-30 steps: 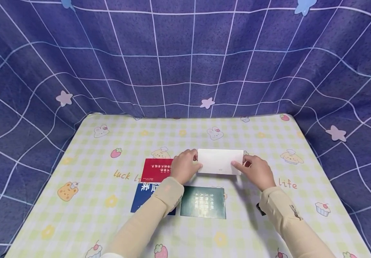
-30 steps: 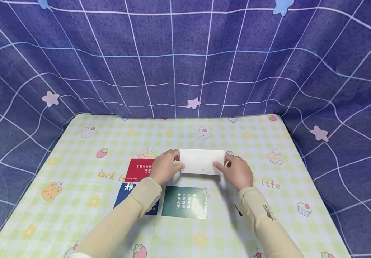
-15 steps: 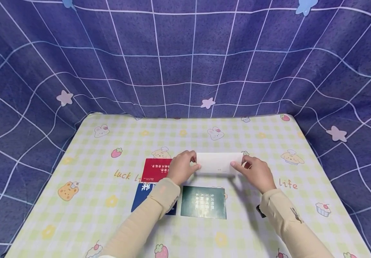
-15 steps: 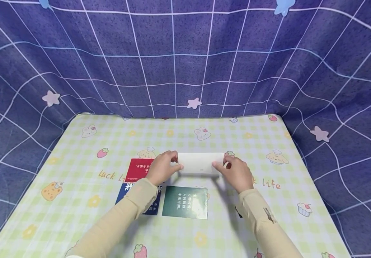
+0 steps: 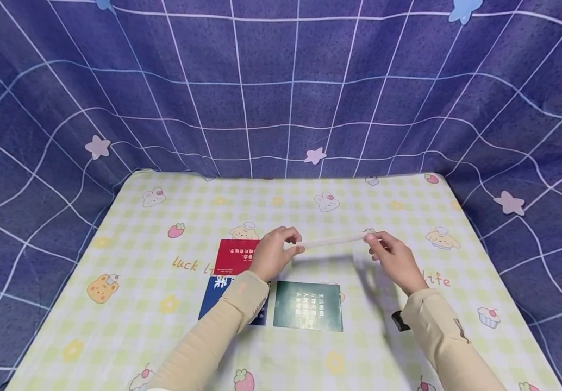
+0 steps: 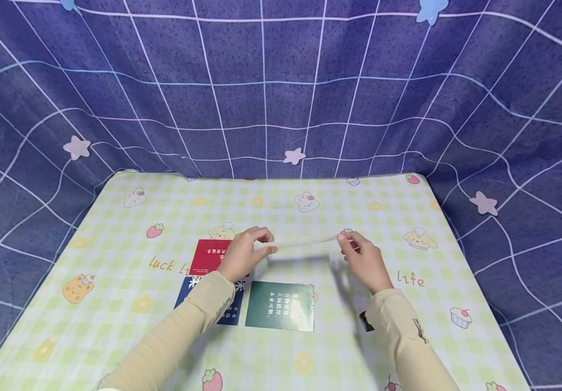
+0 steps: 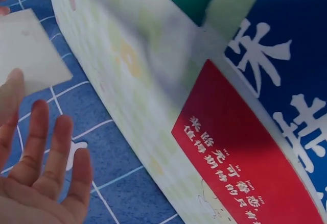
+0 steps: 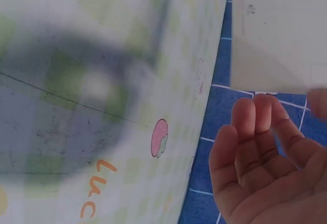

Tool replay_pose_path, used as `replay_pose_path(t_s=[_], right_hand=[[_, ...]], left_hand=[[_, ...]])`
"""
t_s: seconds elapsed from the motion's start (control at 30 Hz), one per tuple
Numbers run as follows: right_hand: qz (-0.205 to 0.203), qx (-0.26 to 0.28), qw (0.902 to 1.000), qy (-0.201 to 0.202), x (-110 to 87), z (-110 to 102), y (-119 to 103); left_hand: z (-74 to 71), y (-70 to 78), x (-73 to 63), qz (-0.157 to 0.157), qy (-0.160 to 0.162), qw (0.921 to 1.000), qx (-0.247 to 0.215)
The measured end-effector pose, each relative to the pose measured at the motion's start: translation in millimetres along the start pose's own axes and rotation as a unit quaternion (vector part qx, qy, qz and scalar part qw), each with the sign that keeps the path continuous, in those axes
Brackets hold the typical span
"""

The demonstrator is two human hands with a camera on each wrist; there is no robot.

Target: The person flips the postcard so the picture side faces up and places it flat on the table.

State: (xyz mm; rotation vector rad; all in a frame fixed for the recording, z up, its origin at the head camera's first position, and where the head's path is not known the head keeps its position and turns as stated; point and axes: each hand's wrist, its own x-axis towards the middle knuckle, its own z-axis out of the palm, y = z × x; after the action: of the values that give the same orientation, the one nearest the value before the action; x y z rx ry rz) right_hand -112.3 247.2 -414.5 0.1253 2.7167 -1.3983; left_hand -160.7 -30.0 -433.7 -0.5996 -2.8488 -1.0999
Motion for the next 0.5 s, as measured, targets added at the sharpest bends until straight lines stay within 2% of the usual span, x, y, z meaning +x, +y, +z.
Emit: replay_pose_path(t_s=[0.17, 0.27, 0.37, 0.5], right_hand=[[0.053, 0.042, 0.9971, -0.035, 0.0, -0.7, 0.5], [0.080, 0.065, 0.9928, -0.061, 1.1, -0.6, 1.4], [0.087, 0.084, 0.9900, -0.072, 2.0, -0.4, 1.7], [0.073, 0.098, 0.9890, -0.084, 2.4, -0.5, 2.7]], left_hand=[[2.6, -2.3, -1.9, 0.029, 0.054, 0.9981, 0.002], [3.7, -2.4, -3.3, 0.041, 0.071, 0.9966, 0.008], [3.8, -1.4, -4.7, 0.052, 0.077, 0.9956, 0.015], [3.4, 0.5, -7.2, 0.064, 0.083, 0.9943, 0.020]])
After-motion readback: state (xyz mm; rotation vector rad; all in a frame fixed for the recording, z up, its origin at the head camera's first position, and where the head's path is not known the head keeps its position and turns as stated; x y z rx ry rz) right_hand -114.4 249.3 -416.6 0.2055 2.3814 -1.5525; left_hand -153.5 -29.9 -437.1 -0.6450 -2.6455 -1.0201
